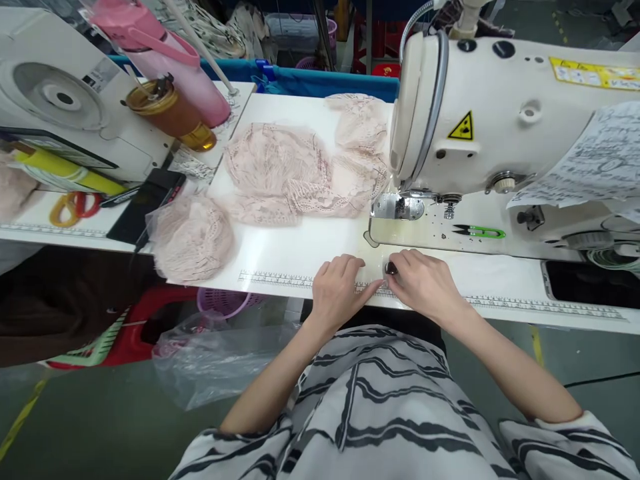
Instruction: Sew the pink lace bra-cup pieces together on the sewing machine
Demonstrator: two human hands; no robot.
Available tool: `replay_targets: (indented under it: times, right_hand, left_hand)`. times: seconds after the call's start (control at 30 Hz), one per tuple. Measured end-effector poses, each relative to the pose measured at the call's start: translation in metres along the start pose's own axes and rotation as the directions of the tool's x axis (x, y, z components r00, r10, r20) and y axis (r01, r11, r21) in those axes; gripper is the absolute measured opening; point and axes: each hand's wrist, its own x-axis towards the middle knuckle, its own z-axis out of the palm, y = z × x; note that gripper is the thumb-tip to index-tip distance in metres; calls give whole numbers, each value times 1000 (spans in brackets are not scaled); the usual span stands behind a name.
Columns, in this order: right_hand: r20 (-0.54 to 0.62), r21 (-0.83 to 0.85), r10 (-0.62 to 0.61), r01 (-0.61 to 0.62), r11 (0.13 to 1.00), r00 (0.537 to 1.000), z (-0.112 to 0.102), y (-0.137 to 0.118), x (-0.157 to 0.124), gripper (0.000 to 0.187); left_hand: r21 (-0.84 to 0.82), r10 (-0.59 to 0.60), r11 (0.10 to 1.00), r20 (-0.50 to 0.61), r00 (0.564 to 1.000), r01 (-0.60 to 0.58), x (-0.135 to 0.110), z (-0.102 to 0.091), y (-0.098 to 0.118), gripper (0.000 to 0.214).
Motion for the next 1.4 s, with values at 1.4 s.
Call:
replay_targets:
  times: [1.4]
  right_hand:
    - [-263, -81, 741, -779, 622, 618, -34, 168, -177, 28]
  left_hand:
    - [-87, 73, 993, -79, 994, -80, 2, 11, -9, 20]
